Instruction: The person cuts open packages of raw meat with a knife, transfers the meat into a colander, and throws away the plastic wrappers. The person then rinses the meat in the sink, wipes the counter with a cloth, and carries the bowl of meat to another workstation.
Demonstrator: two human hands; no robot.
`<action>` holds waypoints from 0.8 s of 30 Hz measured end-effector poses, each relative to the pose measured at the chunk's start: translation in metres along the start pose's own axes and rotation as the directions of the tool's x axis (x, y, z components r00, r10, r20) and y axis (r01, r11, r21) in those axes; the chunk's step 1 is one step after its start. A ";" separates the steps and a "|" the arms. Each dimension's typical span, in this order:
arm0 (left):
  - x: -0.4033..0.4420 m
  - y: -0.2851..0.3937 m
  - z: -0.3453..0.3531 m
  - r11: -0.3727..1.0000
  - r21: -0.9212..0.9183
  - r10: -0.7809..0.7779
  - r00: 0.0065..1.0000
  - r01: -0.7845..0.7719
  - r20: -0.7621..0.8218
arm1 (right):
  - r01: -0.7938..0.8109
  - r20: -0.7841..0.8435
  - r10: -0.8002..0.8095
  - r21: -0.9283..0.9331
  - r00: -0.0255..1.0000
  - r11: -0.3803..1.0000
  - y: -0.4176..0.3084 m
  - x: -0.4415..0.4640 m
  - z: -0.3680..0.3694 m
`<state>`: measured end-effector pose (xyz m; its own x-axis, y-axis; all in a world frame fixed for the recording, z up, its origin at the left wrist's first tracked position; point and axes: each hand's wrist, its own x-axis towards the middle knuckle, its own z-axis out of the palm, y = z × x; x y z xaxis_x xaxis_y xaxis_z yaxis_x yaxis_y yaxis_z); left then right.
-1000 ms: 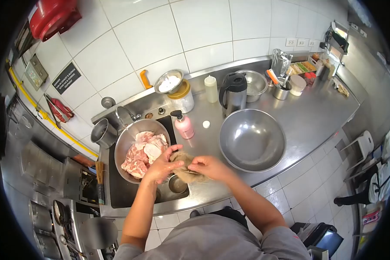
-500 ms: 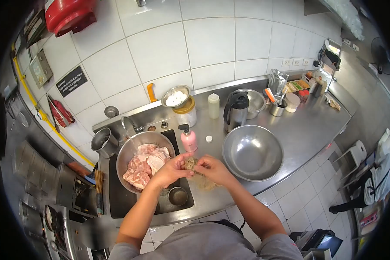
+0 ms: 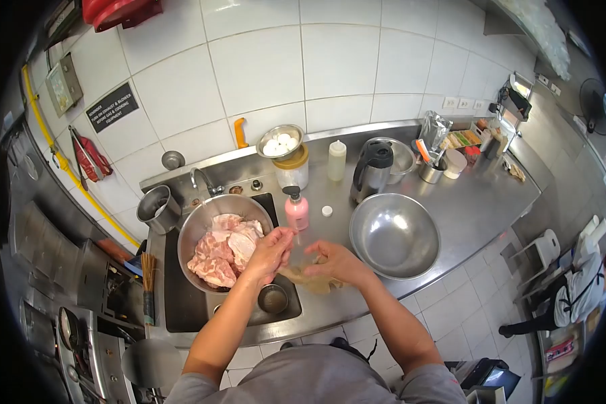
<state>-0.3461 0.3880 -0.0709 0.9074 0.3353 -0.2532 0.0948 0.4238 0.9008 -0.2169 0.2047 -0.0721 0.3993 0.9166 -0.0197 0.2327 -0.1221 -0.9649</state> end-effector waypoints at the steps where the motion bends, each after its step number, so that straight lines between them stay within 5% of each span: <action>1: 0.003 -0.002 -0.004 0.995 0.051 0.083 0.996 -0.084 0.030 | -0.037 0.054 0.044 -0.136 0.998 0.990 0.000 -0.001 -0.003; 3: 0.002 -0.008 -0.011 0.982 0.099 0.155 0.986 -0.161 0.066 | -0.071 0.100 0.101 -0.267 0.990 0.961 0.000 -0.006 -0.010; 5: -0.004 0.000 -0.010 0.783 0.476 0.330 0.916 -0.400 0.228 | -0.106 0.062 0.106 -0.016 0.992 0.994 0.000 -0.010 -0.021; 6: -0.004 -0.001 -0.012 0.783 0.476 0.328 0.916 -0.401 0.232 | -0.106 0.058 0.107 -0.014 0.993 0.994 0.002 -0.011 -0.023; 8: -0.002 -0.004 -0.016 0.240 0.749 0.473 0.749 -0.617 0.465 | 0.082 -0.180 -0.053 0.157 0.982 0.984 0.003 -0.010 -0.028; 9: -0.001 -0.002 -0.019 0.239 0.747 0.472 0.747 -0.620 0.469 | 0.084 -0.184 -0.054 0.157 0.981 0.984 0.002 -0.010 -0.030; 11: -0.003 0.006 -0.026 0.365 0.877 0.088 0.950 -0.312 0.301 | 0.204 -0.400 -0.109 0.203 0.910 0.958 -0.011 -0.012 -0.034; 15: -0.019 0.041 -0.049 0.492 0.865 -0.082 0.985 -0.092 0.151 | 0.307 -0.522 -0.114 0.300 0.845 0.903 -0.021 -0.014 -0.046; 17: -0.023 0.038 -0.074 0.842 0.538 -0.138 0.980 0.040 0.143 | 0.337 -0.531 -0.077 0.414 0.844 0.846 -0.028 -0.014 -0.052; 19: -0.021 0.030 -0.083 0.894 0.446 -0.055 0.979 -0.039 0.197 | 0.280 -0.509 0.033 0.524 0.860 0.804 -0.033 -0.010 -0.050; 21: -0.017 0.019 -0.062 0.960 -0.145 0.252 0.963 -0.238 0.093 | 0.214 -0.466 0.141 0.627 0.874 0.749 -0.030 -0.004 -0.049; 24: -0.012 0.026 -0.021 0.921 -0.202 0.330 0.943 -0.333 -0.048 | 0.139 -0.456 0.175 0.575 0.873 0.806 -0.011 0.014 -0.047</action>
<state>-0.3635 0.4128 -0.0515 0.8670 0.4966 0.0416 -0.2974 0.4486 0.8428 -0.1719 0.2006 -0.0498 0.7935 0.6049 -0.0661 -0.2669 0.2484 -0.9312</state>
